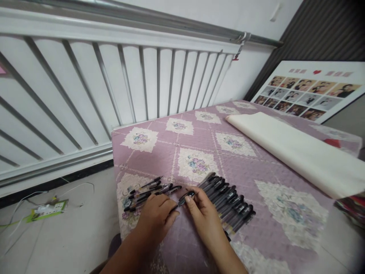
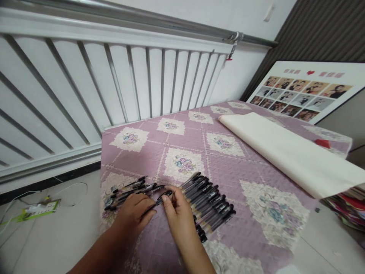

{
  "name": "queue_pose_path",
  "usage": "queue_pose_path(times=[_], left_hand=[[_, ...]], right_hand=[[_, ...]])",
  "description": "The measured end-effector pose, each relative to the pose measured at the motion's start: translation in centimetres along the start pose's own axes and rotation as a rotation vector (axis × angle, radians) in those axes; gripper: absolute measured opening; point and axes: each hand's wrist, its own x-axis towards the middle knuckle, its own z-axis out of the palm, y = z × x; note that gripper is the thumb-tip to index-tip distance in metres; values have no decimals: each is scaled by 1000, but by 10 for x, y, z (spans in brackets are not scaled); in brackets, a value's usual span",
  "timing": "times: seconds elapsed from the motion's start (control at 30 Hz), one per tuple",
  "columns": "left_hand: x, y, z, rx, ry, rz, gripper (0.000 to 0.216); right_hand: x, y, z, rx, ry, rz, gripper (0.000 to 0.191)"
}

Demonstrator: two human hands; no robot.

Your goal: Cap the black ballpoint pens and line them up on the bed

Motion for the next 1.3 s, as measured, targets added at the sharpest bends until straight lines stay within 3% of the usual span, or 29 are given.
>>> queue_pose_path(times=[0.2,0.43,0.57,0.77,0.97,1.3], left_hand=[[1,0,-2,-6,35,36,14],[0,-6,2,30,104,36,15],[0,-6,5,43,91,52,16],[1,-5,7,37,82,42,17],[0,-6,10,27,53,37,17],[1,-4,10,21,48,30,17]], right_hand=[[3,4,-19,34,67,36,35],[11,11,-67,88,307,105,40],[12,21,-95,-26,413,125,37],[11,37,-127,-48,444,122,40],[11,38,-135,-104,466,176,41],[15,47,-133,-235,384,165,42]])
